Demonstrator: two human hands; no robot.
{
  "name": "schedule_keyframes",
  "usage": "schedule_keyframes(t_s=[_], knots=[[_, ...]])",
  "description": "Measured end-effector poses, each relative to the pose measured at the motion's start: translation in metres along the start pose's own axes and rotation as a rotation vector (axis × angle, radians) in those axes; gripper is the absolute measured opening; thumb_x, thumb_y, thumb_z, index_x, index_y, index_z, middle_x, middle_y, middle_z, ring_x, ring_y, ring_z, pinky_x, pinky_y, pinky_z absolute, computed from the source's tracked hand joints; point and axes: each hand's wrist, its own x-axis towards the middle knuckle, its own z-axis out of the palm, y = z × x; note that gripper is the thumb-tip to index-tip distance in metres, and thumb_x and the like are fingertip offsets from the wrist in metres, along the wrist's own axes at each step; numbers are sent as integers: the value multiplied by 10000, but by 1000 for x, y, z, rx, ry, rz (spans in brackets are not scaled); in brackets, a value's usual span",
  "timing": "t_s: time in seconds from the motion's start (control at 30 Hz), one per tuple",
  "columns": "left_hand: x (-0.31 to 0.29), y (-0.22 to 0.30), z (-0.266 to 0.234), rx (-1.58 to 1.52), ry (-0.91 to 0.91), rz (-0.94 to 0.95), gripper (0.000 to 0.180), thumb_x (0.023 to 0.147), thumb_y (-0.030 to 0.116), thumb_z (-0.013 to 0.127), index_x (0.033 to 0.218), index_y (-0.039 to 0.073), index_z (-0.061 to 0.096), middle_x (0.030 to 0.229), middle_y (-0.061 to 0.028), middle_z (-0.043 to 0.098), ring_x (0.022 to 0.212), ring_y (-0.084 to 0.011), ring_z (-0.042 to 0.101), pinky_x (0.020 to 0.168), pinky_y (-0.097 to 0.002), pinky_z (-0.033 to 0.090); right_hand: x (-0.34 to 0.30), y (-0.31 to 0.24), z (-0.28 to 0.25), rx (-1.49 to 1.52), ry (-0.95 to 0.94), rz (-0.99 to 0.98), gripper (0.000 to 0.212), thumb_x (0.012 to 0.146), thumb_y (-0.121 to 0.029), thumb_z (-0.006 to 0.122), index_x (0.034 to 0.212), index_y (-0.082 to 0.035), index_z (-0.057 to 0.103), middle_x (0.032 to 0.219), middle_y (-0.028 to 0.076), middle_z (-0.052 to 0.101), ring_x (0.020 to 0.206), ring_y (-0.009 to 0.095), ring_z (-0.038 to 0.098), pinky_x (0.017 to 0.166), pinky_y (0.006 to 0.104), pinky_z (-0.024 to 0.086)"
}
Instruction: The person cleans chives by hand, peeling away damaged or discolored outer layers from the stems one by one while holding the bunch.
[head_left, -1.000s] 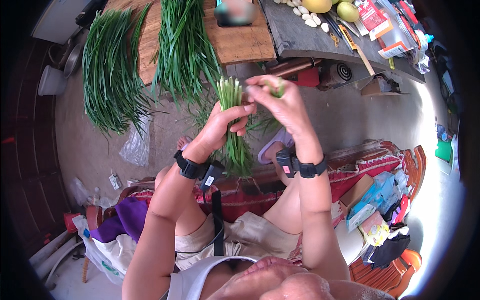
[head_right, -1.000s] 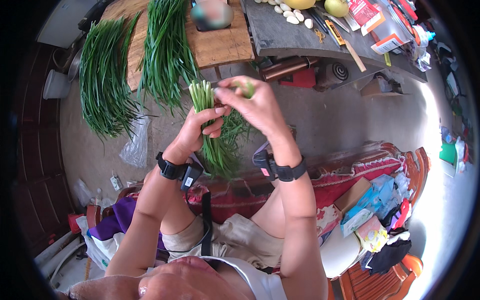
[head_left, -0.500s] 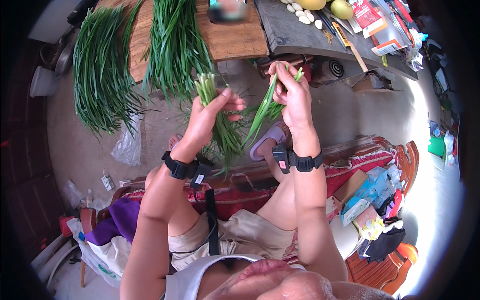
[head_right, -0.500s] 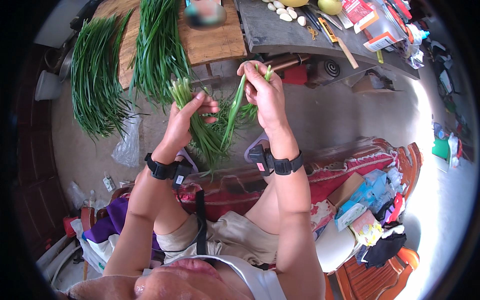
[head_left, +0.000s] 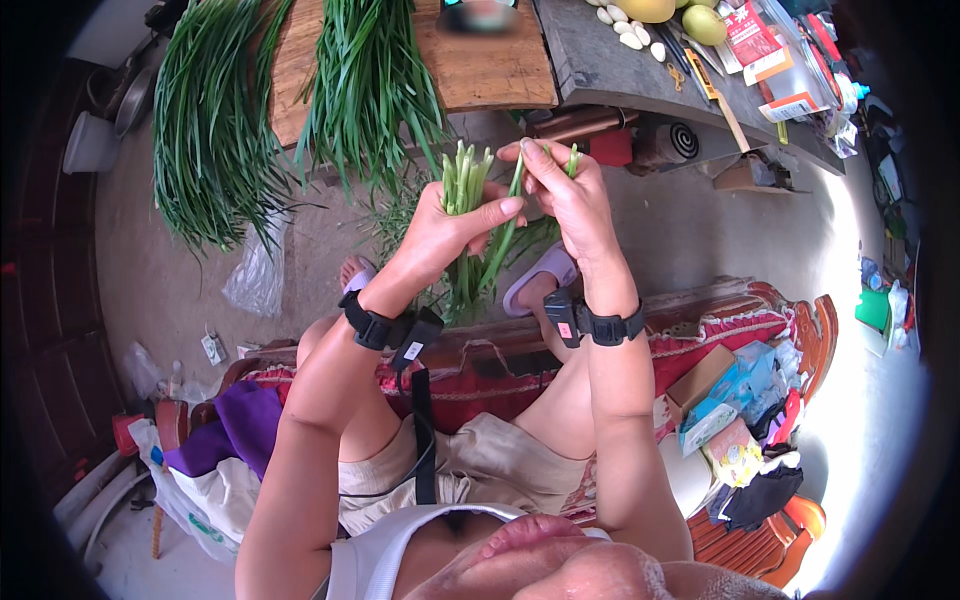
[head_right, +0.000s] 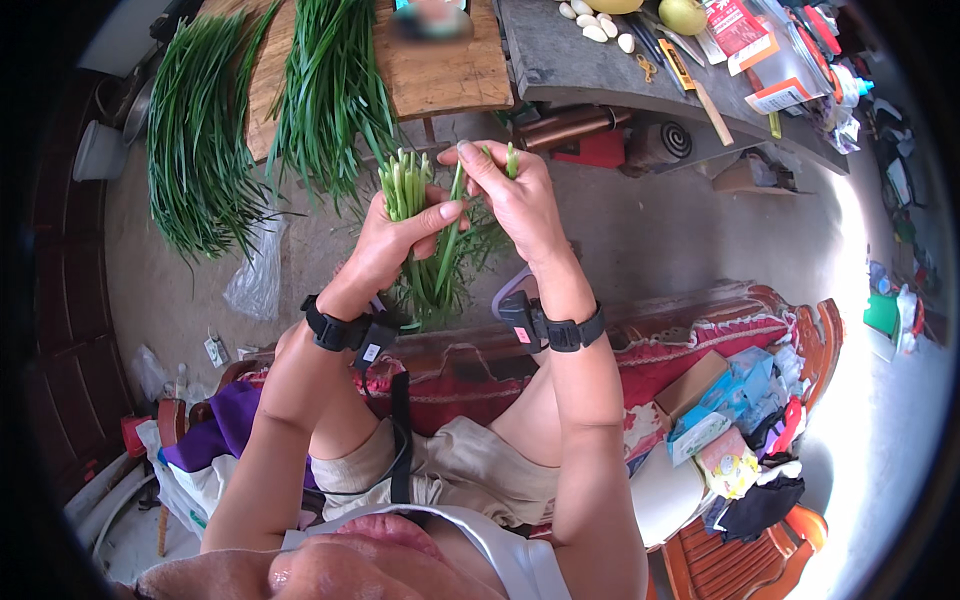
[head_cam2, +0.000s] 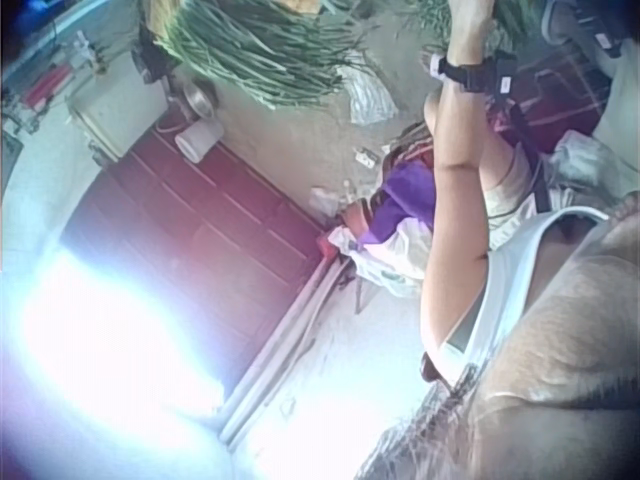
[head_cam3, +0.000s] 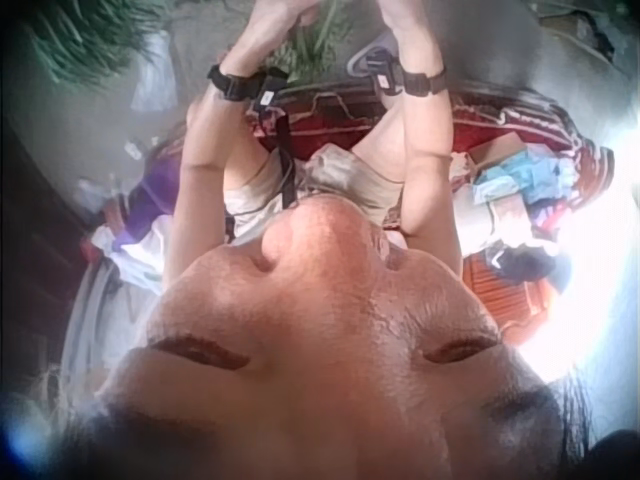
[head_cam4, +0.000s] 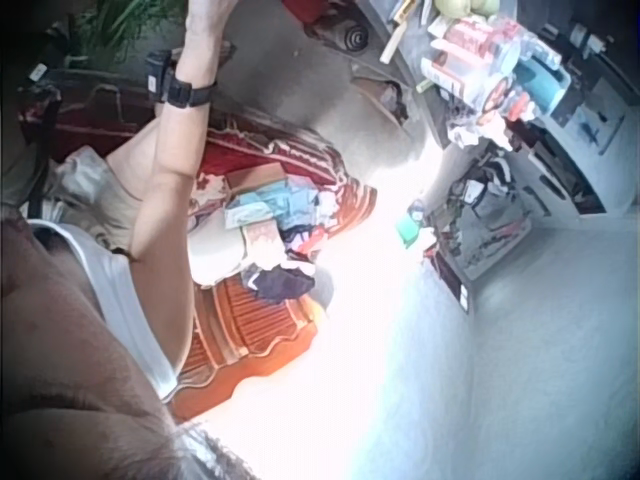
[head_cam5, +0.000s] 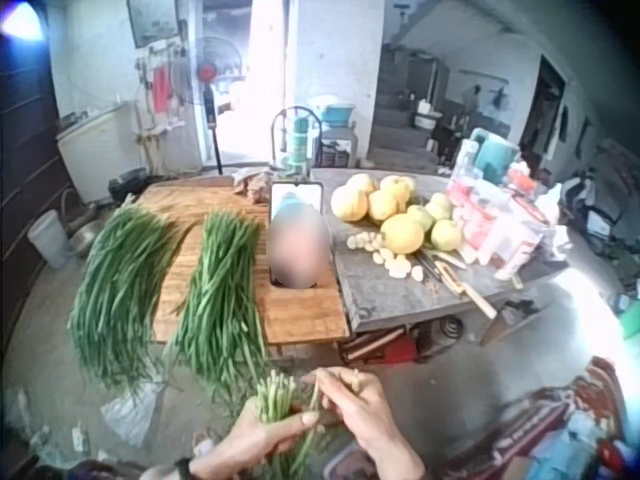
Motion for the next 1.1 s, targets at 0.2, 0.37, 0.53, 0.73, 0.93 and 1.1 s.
schedule_keyframes(t_s=[0.2,0.37,0.53,0.73,0.93,1.1], knots=[[1,-11,-8,185,121,47,167,861,187,698,896,24,688,669,4,620,480,-30,437,429,-207,323,0,1,3,-271,-73,-138,238,867,-231,707,884,4,668,728,-12,609,646,46,521,570,219,414],[1,-8,-9,310,189,149,177,876,179,682,933,11,688,630,31,562,488,-30,445,433,-211,328,2,5,-3,-401,-4,-208,236,869,-225,700,886,8,671,704,-34,570,656,32,471,579,219,394],[0,-5,-11,154,116,49,180,889,166,665,971,8,686,644,31,550,492,-33,447,435,-213,333,1,4,-5,-364,-14,-183,248,885,-229,678,890,18,669,682,-41,517,651,35,423,566,221,362],[0,-8,-15,202,66,26,240,869,177,684,1031,-1,676,722,5,624,558,-50,512,501,-230,405,-2,0,-5,-405,-63,-205,232,906,-212,646,901,20,657,686,-44,511,664,32,422,573,218,356],[8,-26,-16,420,215,448,147,875,127,685,925,-10,665,716,29,598,630,-53,520,567,-225,425,-2,1,-2,-302,-52,-206,215,914,-196,629,877,15,648,682,-43,523,662,28,428,571,221,359],[1,-15,-14,415,161,154,145,874,102,678,963,-12,669,822,12,645,742,-58,562,663,-234,465,0,2,-9,-418,24,-156,279,894,-217,650,741,16,630,662,-40,542,635,30,449,559,230,370]])
